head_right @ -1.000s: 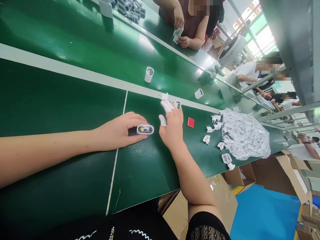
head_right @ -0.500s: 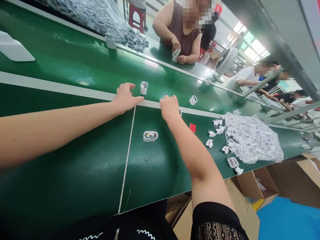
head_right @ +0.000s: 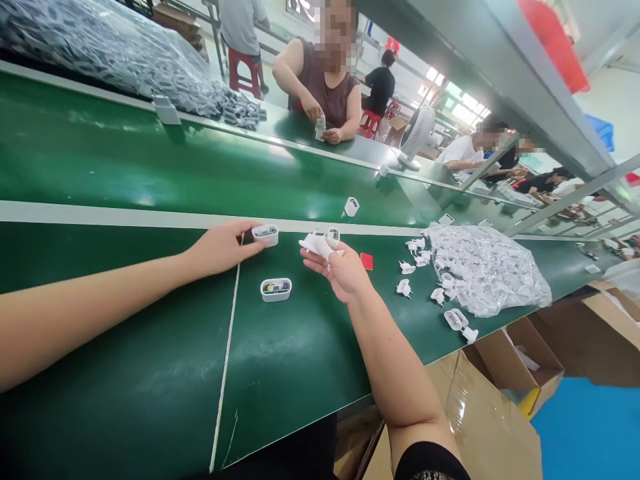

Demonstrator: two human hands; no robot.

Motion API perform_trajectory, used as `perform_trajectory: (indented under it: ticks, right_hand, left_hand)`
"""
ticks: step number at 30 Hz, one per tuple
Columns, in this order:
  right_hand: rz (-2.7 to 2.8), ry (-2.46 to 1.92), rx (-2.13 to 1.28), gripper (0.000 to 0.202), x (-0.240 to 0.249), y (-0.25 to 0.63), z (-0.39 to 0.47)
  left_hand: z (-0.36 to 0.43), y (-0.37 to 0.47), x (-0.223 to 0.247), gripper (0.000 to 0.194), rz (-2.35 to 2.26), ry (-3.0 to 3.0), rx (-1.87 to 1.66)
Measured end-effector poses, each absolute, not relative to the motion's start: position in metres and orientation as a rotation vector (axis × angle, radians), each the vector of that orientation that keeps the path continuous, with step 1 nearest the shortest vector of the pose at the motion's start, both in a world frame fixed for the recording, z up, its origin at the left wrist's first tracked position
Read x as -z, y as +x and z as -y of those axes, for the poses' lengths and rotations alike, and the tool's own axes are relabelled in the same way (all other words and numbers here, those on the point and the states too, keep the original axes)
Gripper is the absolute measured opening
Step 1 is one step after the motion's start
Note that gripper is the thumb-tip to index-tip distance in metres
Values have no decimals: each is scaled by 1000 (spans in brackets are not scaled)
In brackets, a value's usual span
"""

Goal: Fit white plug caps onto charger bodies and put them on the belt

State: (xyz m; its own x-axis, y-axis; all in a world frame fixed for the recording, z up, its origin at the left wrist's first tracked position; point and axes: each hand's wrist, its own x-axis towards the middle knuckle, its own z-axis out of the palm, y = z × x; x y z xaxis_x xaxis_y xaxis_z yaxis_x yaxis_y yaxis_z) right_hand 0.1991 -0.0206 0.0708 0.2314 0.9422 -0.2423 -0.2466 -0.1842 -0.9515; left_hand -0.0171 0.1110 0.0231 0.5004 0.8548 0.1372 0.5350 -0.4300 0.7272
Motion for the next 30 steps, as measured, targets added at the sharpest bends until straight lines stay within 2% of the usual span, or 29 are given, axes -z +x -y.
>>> perform_trajectory:
  ticks: [6,10,14,16,30]
  right_hand:
    - [977,-1431,-1071,29,-64,199,31]
    - [1318,-1434,-860,30,-63,188,44]
    - [1727,-1436,-403,23,-61,177,53]
    - [1810,-1450,-264,21,-60,173,54]
    - [1974,-1425,-73,20,-43,167,50]
  left_hand:
    - [-45,-40,-23,59,-990,2285,-1006]
    - [-19,-35,-19,73,-895,2097,-780]
    - [-19,-27,-13,49,-831,2007,-676]
    - [-21,-27,-12,46,-798,2010,-708]
    - [-21,-26,-13,33,-728,1942,-794]
